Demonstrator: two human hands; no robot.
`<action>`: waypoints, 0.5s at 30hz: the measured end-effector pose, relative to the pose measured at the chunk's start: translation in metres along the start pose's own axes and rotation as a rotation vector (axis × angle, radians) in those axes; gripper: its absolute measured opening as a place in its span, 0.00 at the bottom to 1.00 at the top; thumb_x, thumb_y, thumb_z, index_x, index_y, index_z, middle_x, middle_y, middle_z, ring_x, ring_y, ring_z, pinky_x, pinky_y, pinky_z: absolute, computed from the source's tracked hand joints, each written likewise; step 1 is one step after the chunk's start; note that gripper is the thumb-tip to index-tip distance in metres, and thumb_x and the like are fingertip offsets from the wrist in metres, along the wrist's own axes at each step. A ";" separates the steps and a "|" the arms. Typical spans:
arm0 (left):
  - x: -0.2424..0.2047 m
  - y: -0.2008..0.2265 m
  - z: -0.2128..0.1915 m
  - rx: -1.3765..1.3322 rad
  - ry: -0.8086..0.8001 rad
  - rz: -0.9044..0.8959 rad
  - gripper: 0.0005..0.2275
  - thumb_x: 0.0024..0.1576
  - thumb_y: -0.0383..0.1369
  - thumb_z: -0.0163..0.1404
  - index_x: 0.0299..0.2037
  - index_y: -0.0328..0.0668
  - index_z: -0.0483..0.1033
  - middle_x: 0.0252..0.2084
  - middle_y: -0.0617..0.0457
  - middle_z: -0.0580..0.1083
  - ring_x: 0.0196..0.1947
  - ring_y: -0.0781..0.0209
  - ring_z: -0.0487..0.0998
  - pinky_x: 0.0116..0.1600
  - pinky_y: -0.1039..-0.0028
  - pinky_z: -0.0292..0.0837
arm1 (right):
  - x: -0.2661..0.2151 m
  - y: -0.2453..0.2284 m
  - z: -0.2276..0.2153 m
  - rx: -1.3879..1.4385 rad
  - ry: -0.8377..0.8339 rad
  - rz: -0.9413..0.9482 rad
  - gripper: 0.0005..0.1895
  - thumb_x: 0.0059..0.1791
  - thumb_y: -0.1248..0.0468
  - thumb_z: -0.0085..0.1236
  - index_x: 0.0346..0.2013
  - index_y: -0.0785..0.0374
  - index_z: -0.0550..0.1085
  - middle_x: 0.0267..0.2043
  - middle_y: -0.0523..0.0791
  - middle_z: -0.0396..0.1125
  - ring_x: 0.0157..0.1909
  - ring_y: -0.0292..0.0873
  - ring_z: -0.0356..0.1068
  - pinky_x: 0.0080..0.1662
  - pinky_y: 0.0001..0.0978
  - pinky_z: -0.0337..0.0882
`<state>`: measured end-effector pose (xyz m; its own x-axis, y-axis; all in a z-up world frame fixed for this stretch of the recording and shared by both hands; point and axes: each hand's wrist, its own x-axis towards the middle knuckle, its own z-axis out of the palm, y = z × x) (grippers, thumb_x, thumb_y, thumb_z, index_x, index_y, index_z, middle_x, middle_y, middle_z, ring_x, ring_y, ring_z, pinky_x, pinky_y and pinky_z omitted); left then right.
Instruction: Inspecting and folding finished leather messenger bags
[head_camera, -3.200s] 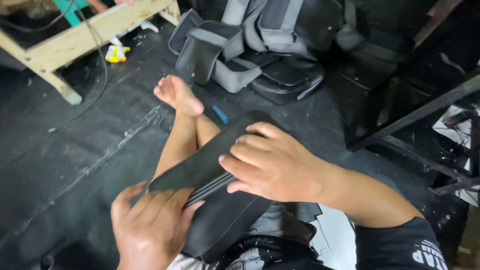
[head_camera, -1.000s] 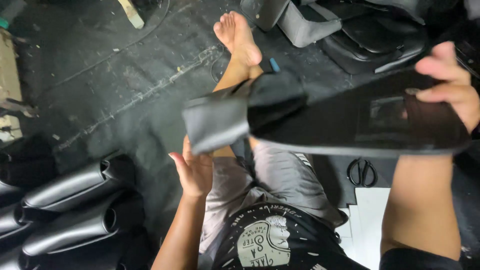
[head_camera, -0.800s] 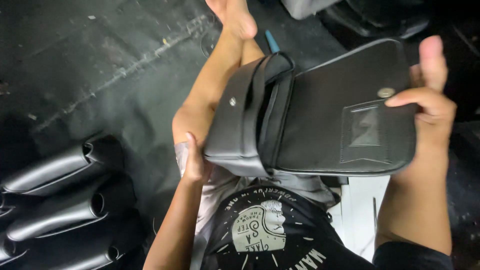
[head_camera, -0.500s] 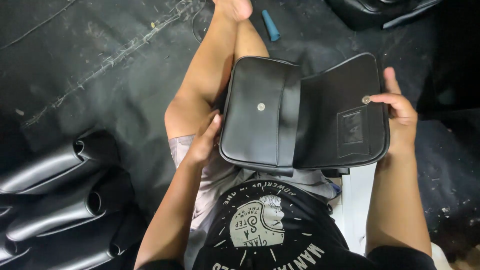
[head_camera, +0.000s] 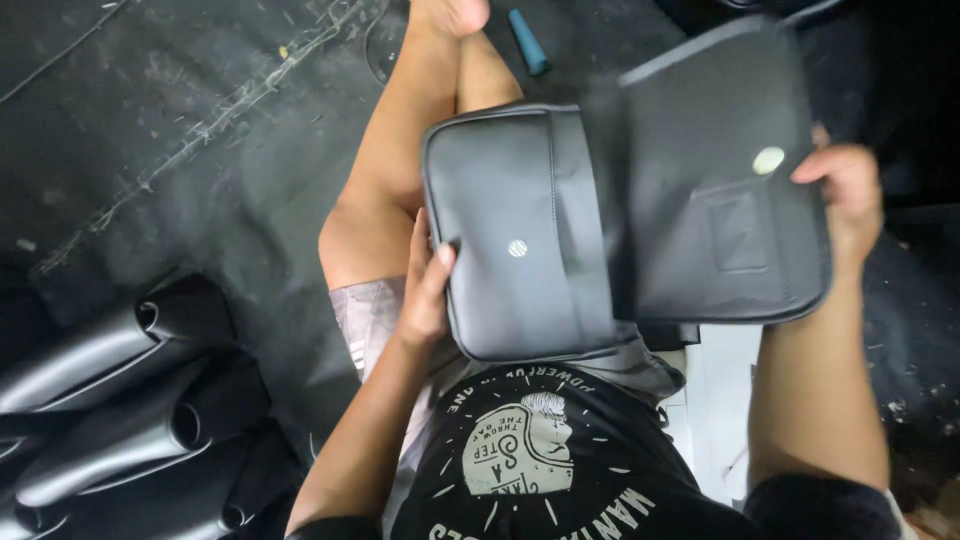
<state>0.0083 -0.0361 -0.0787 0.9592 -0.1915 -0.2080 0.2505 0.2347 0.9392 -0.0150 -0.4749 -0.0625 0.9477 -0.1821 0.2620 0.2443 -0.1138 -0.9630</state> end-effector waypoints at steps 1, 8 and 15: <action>-0.012 0.003 0.001 0.007 0.005 0.003 0.45 0.58 0.49 0.49 0.74 0.26 0.35 0.77 0.28 0.43 0.75 0.38 0.48 0.74 0.57 0.47 | 0.016 -0.010 0.005 0.009 -0.002 -0.002 0.08 0.58 0.57 0.49 0.46 0.57 0.63 0.65 0.50 0.62 0.62 0.43 0.65 0.68 0.33 0.66; -0.082 -0.049 -0.060 -0.371 -0.078 0.133 0.51 0.53 0.71 0.37 0.75 0.35 0.45 0.69 0.31 0.60 0.67 0.33 0.64 0.64 0.33 0.61 | 0.109 -0.031 0.034 -0.020 0.033 0.104 0.11 0.59 0.61 0.45 0.52 0.65 0.62 0.51 0.52 0.66 0.47 0.47 0.69 0.54 0.39 0.72; -0.119 -0.049 -0.077 -0.243 0.287 -0.122 0.25 0.63 0.45 0.45 0.61 0.30 0.65 0.49 0.29 0.77 0.45 0.37 0.82 0.51 0.37 0.76 | 0.137 0.038 0.152 0.188 0.018 0.682 0.31 0.52 0.39 0.48 0.57 0.60 0.66 0.42 0.47 0.72 0.34 0.44 0.76 0.31 0.34 0.76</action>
<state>-0.1084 0.0490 -0.1206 0.9096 0.0344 -0.4140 0.3552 0.4525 0.8180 0.1549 -0.3558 -0.0733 0.8991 -0.1688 -0.4039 -0.3696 0.2020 -0.9070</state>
